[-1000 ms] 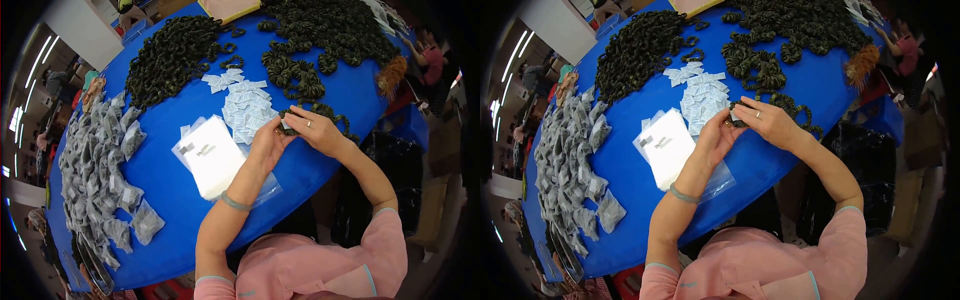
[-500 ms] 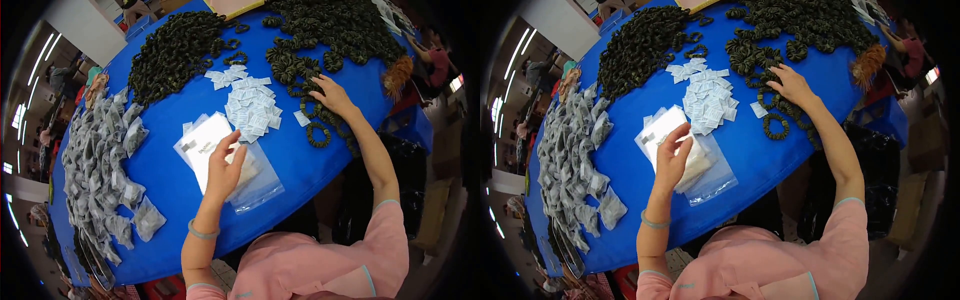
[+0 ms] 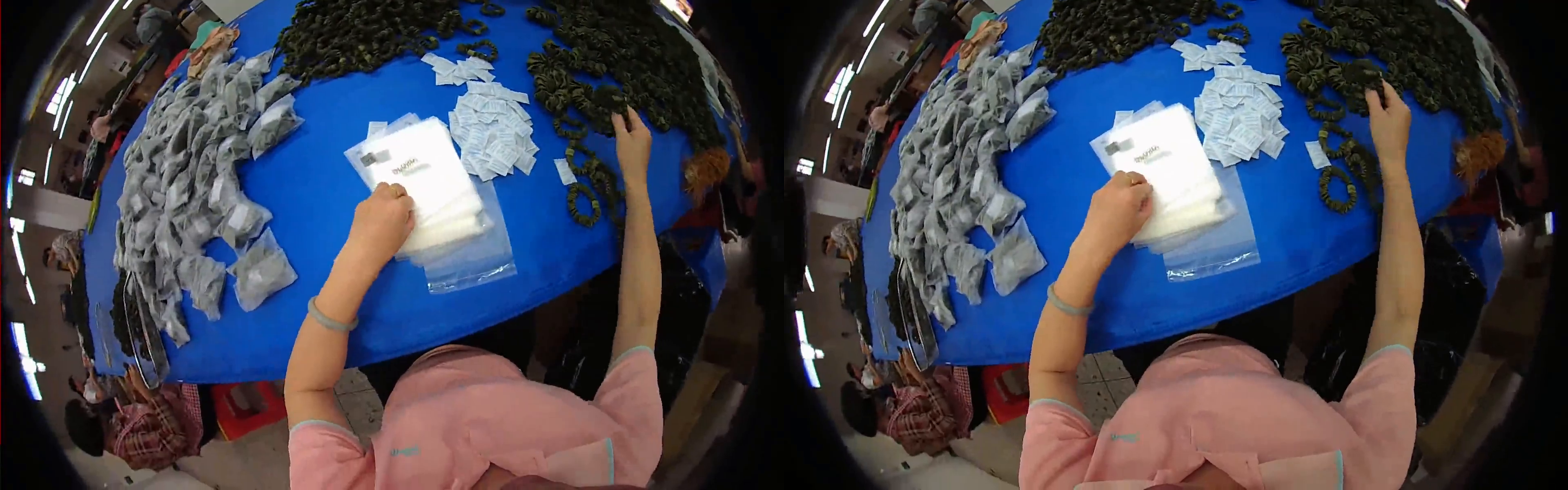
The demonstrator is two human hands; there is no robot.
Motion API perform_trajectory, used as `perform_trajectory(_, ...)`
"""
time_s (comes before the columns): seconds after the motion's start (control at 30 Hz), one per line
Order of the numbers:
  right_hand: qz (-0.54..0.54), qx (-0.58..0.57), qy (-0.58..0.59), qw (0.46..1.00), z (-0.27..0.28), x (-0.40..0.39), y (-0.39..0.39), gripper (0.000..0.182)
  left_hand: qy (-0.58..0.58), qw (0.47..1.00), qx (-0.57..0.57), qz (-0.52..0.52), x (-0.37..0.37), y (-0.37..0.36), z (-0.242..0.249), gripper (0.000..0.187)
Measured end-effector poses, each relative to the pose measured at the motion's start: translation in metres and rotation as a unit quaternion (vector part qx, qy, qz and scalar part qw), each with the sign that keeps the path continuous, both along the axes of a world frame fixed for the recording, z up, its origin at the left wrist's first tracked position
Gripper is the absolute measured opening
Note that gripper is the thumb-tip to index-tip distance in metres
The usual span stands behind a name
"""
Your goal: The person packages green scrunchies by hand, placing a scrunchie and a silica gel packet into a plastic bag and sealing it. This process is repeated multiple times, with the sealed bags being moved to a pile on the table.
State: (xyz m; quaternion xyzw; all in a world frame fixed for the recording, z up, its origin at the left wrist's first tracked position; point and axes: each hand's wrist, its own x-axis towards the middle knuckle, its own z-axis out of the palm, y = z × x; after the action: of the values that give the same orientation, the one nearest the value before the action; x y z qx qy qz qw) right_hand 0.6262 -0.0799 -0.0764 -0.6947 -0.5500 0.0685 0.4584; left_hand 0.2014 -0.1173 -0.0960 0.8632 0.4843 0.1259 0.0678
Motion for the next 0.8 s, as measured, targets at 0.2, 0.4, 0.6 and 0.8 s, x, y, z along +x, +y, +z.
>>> perform_trajectory(0.2,0.215,0.069,0.136,0.965,0.004,-0.141,-0.043,0.044,0.076,0.994,0.068,0.026,0.01,0.012,-0.019,0.008)
perform_trajectory(0.4,0.362,0.151,-0.113,0.913,-0.031,-0.212,-0.052,0.045,-0.187,0.963,-0.105,0.165,0.006,0.012,0.001,0.005)
perform_trajectory(0.6,0.428,0.165,-0.273,0.846,-0.043,-0.225,-0.053,0.037,-0.294,0.942,-0.046,0.153,-0.005,0.005,-0.007,0.003)
perform_trajectory(0.8,0.359,0.166,-0.258,0.881,-0.041,-0.238,-0.042,0.031,-0.247,0.957,0.135,0.068,-0.004,0.0,-0.007,0.005)
